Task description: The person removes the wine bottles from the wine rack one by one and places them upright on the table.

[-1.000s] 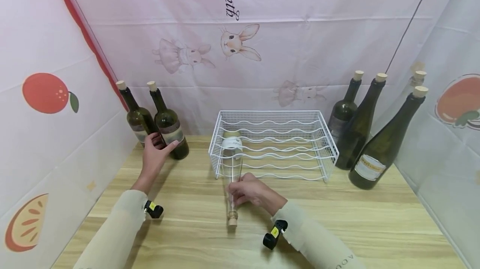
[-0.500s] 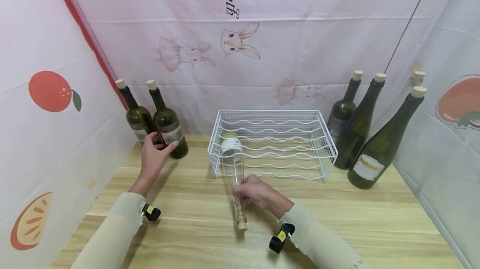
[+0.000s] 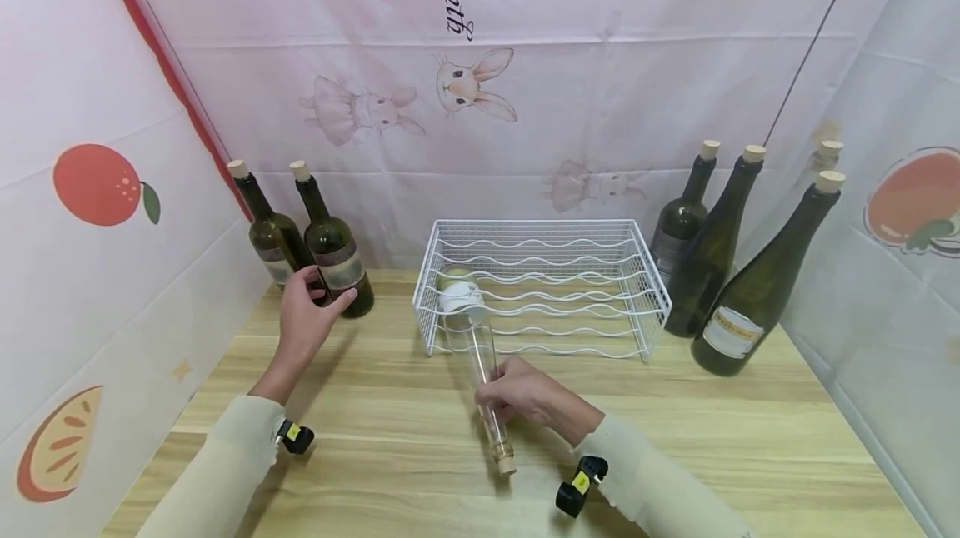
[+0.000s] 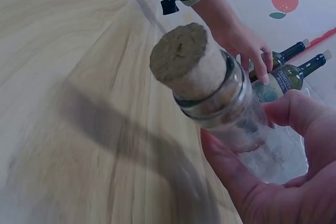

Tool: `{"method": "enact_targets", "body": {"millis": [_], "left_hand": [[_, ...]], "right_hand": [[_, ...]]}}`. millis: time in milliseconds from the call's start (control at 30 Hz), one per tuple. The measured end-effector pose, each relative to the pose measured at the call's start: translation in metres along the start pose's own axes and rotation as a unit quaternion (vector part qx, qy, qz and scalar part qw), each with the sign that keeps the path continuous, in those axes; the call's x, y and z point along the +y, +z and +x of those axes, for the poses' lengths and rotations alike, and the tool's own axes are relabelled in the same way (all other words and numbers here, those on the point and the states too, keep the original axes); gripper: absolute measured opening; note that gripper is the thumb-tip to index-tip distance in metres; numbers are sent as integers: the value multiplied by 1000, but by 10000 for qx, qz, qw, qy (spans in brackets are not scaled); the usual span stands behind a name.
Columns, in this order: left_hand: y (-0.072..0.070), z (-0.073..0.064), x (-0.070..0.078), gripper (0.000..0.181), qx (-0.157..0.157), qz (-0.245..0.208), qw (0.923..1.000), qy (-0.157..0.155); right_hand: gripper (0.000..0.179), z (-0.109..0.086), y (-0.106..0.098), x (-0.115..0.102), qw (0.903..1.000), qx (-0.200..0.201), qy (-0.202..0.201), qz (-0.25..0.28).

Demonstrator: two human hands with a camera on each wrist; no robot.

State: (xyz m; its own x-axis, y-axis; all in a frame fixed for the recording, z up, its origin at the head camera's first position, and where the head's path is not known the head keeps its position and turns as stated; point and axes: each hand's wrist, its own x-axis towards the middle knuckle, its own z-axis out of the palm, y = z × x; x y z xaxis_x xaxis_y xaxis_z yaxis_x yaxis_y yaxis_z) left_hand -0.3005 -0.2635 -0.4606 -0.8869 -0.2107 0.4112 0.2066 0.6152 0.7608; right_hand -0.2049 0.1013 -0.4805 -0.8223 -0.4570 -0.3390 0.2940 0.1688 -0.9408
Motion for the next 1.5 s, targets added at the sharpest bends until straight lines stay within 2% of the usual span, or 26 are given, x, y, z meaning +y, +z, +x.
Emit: {"method": "enact_targets", "body": {"millis": [167,333,500,767,900,1033,1167,1233,1300,1433,1500], "left_hand": [[0,-3,4,84,-47,274,9994,216],[-1,-7,11,82,-82,507,9977,439],[-1,-11,16,82,-145,593,9958,681],[3,-19,27,81,-194,682,9907,1161],[6,-23,33,79,-360,582,9897,1259],[8,-28,39,75,-708,328,9904,1144],[10,-33,42,75,-931,386,9880,1169],[11,-35,44,76,-966,507,9861,1252],[12,-36,45,76,-989,610,9839,1358],[13,-39,48,75,-969,711,9788,1659],[14,-39,49,76,-911,747,9757,1849]], "right_hand": [[21,-11,-9,-2,9998,-88,-103,-133],[26,-19,-20,-3,9989,24,-203,-425],[35,-25,-27,-5,9981,98,-210,-575],[38,-33,-37,-7,9947,127,-292,-973],[34,-36,-42,-8,9915,274,-338,-1227],[31,-40,-48,-7,9862,368,-478,-1542],[31,-44,-54,-3,9807,395,-619,-1811],[31,-45,-58,-1,9760,443,-646,-2032],[38,-48,-62,0,9666,596,-669,-2400],[50,-53,-70,0,9394,936,-690,-3224],[51,-54,-73,0,9244,992,-836,-3587]]}}
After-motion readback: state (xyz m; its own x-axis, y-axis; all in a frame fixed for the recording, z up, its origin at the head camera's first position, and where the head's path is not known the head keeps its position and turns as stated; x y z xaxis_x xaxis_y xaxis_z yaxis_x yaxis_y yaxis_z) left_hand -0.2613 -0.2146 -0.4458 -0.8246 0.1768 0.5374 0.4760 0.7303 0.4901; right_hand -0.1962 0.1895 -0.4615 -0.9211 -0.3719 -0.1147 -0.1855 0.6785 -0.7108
